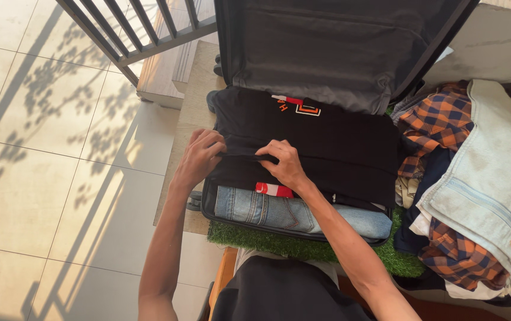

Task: The person packs a suitcase by folding a black shirt, placing it over other clothes, smoothing it, and then folding a light-colored towel and a white shirt on top of the packed items.

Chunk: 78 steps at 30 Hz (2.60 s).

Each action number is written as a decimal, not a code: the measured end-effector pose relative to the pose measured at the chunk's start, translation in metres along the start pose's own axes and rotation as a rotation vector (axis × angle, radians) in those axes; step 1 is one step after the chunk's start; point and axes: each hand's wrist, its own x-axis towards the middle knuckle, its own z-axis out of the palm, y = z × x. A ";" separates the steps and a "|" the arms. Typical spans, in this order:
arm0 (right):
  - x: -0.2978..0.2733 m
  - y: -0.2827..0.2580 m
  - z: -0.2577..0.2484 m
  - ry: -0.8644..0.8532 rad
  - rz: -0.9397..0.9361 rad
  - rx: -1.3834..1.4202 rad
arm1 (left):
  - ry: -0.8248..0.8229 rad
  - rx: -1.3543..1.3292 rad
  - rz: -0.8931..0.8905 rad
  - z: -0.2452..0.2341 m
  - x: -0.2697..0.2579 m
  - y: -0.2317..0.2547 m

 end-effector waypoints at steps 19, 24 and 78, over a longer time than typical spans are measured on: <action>-0.033 0.007 -0.021 -0.137 -0.102 0.094 | -0.279 -0.278 -0.168 -0.002 -0.018 0.005; -0.036 0.015 -0.028 -0.140 -0.039 0.113 | -0.181 -0.336 -0.101 0.008 -0.021 0.000; 0.085 0.087 0.009 0.172 0.118 -0.163 | 0.211 -0.461 -0.470 0.095 0.078 -0.158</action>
